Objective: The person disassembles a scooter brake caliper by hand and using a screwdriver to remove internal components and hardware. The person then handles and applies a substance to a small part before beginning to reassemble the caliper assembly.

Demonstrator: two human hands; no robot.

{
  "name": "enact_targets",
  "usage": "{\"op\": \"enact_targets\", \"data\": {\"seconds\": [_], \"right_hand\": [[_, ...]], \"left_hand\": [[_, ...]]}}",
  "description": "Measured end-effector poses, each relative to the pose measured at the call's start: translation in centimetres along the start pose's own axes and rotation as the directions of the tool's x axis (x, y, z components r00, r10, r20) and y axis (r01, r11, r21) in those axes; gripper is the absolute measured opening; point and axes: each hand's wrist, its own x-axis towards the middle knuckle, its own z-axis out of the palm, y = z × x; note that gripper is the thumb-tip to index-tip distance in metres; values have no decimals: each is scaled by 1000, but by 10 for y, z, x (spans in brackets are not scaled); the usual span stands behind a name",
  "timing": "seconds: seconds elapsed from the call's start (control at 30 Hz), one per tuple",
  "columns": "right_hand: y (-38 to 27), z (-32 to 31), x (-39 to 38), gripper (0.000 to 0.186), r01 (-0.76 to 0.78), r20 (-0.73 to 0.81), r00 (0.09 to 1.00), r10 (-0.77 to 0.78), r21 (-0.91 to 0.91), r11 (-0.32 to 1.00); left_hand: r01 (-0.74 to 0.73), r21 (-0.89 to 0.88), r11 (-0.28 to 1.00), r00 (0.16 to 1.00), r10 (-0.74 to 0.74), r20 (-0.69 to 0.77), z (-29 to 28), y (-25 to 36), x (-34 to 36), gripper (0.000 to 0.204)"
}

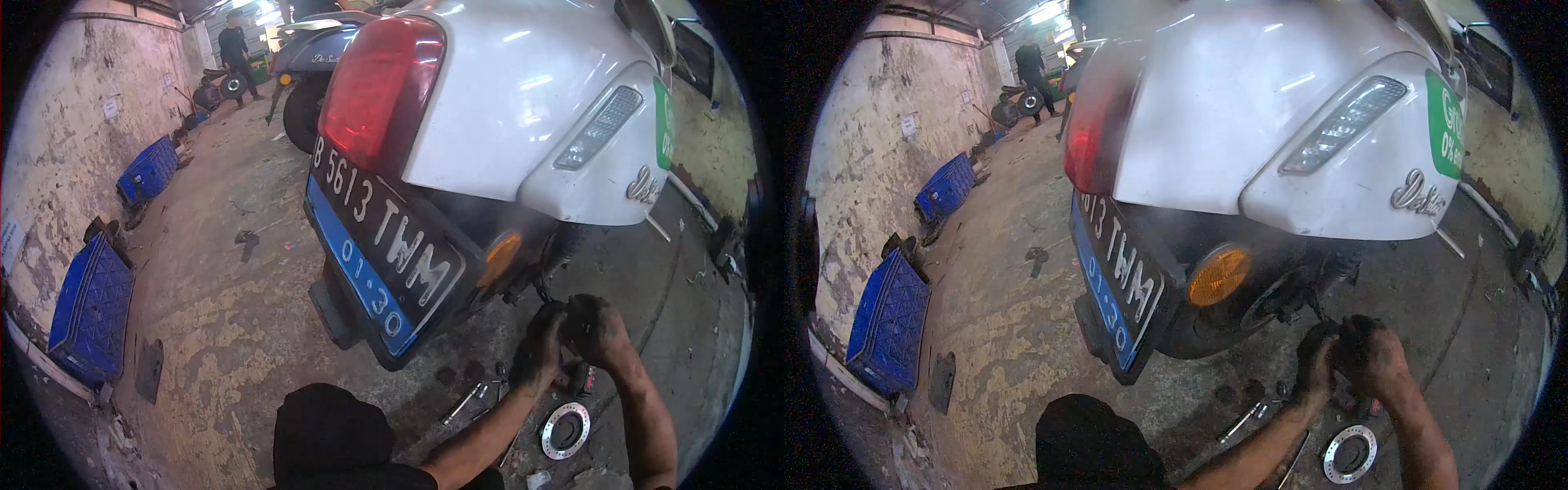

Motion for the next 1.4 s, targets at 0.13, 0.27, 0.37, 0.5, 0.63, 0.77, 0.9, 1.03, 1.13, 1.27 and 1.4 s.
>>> {"op": "enact_targets", "data": {"seconds": [0.13,0.27,0.37,0.5,0.63,0.77,0.9,1.03,1.13,1.27,1.4], "right_hand": [[1,6,1,32,131,-230,966,-121,28,991],[-13,-11,9,27,152,-37,986,-162,-195,969],[-15,16,23,30,267,273,945,-182,-319,909],[-23,11,-2,31,-102,-14,995,101,-180,978],[-20,19,-5,45,305,-75,949,-307,-29,952],[7,29,-23,69,-34,-132,989,61,202,979],[18,35,-37,81,-73,-203,973,113,192,979],[11,38,-28,80,-88,-201,973,117,146,985],[14,48,-28,78,-70,-230,969,87,83,994],[16,28,-24,72,-24,-134,990,49,185,983],[43,15,-60,59,-161,-104,972,212,369,915]], "left_hand": [[27,-81,996,1000,-28,-5,4,17,-2,23],[191,-355,915,981,-165,103,14,38,-3,27],[337,-504,795,941,-304,150,-12,51,-6,30],[472,-460,752,882,-406,240,4,59,-6,34],[533,-375,758,846,-469,254,-50,13,18,32],[352,-452,820,932,-263,248,-29,36,11,27],[363,-445,819,931,-333,147,-21,34,4,25],[358,-519,777,933,-278,227,-29,31,4,31],[270,-456,848,959,-193,208,-25,40,-2,35],[296,-277,914,955,-289,66,-21,53,-6,40],[502,-488,714,865,-428,263,-3,79,-6,33]]}}
